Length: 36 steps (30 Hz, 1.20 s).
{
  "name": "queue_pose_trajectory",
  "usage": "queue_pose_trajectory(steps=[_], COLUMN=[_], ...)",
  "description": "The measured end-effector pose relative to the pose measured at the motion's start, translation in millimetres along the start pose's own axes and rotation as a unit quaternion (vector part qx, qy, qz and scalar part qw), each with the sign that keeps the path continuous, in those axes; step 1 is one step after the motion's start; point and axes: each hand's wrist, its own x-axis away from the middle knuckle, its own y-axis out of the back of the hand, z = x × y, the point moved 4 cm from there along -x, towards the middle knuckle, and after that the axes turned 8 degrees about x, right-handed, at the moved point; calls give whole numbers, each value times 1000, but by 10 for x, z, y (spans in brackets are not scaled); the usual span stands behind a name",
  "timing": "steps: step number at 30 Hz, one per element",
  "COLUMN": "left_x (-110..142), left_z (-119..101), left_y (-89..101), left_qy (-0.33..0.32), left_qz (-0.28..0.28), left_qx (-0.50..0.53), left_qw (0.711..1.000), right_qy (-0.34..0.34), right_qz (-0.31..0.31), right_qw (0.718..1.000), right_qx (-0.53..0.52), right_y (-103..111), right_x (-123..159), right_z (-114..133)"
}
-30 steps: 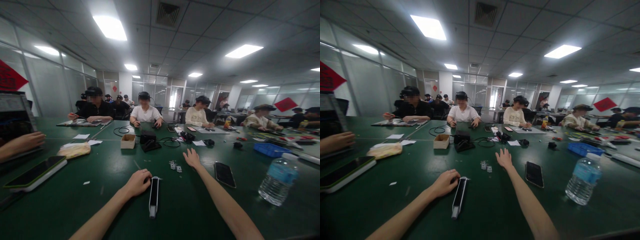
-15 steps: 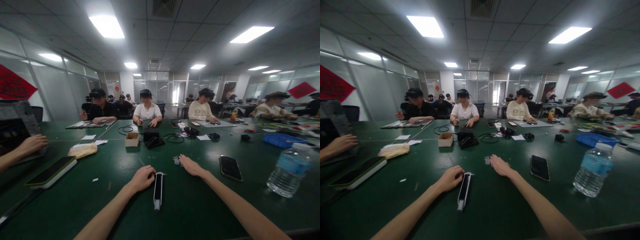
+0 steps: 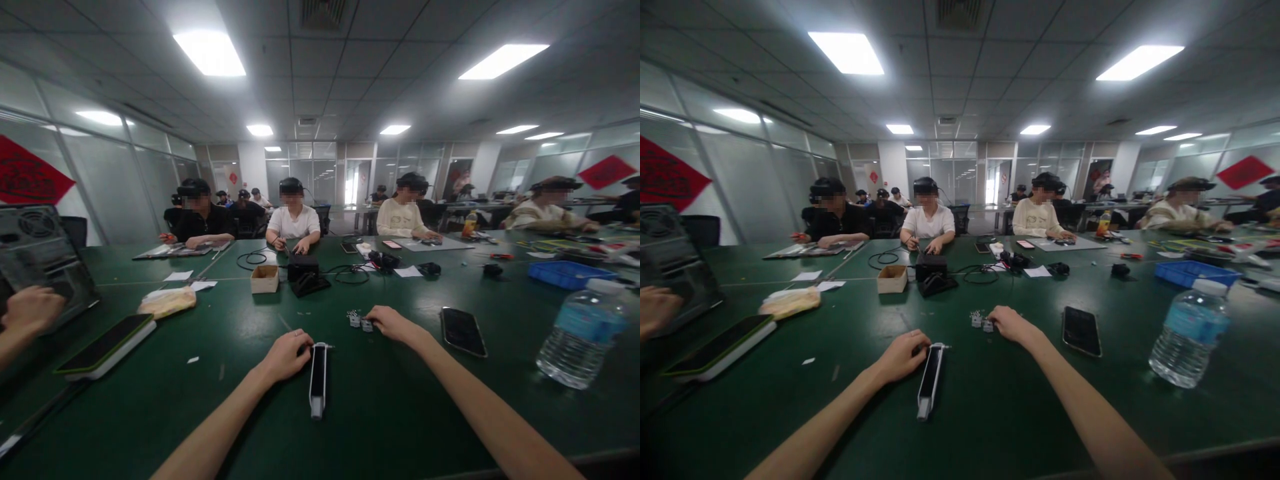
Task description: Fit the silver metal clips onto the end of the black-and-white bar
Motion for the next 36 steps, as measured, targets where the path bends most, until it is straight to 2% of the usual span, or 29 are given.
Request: queue_pose_trajectory(steps=[14,20,23,27,32,36], left_x=[-12,1,3,-1,-14,-10], left_z=[43,26,11,14,74,92], left_y=[-31,-11,-6,-15,-51,-72], left_qy=[-2,-6,-5,-4,-18,-17], left_qz=[-3,-5,-5,-4,-16,-26], left_qx=[-11,9,3,-7,-17,-40], left_qw=[1000,1000,1000,1000,1000,999], right_qy=[-53,-66,-31,44,107,113], right_qz=[3,-43,-104,-154,-130,-104], right_qw=[997,994,993,986,980,978], right_qx=[58,70,44,-38,-106,-143], right_y=[2,114,215,250,127,-2], right_x=[-23,1,37,89,129,126], right_z=[0,84,232,606,1041,1155])
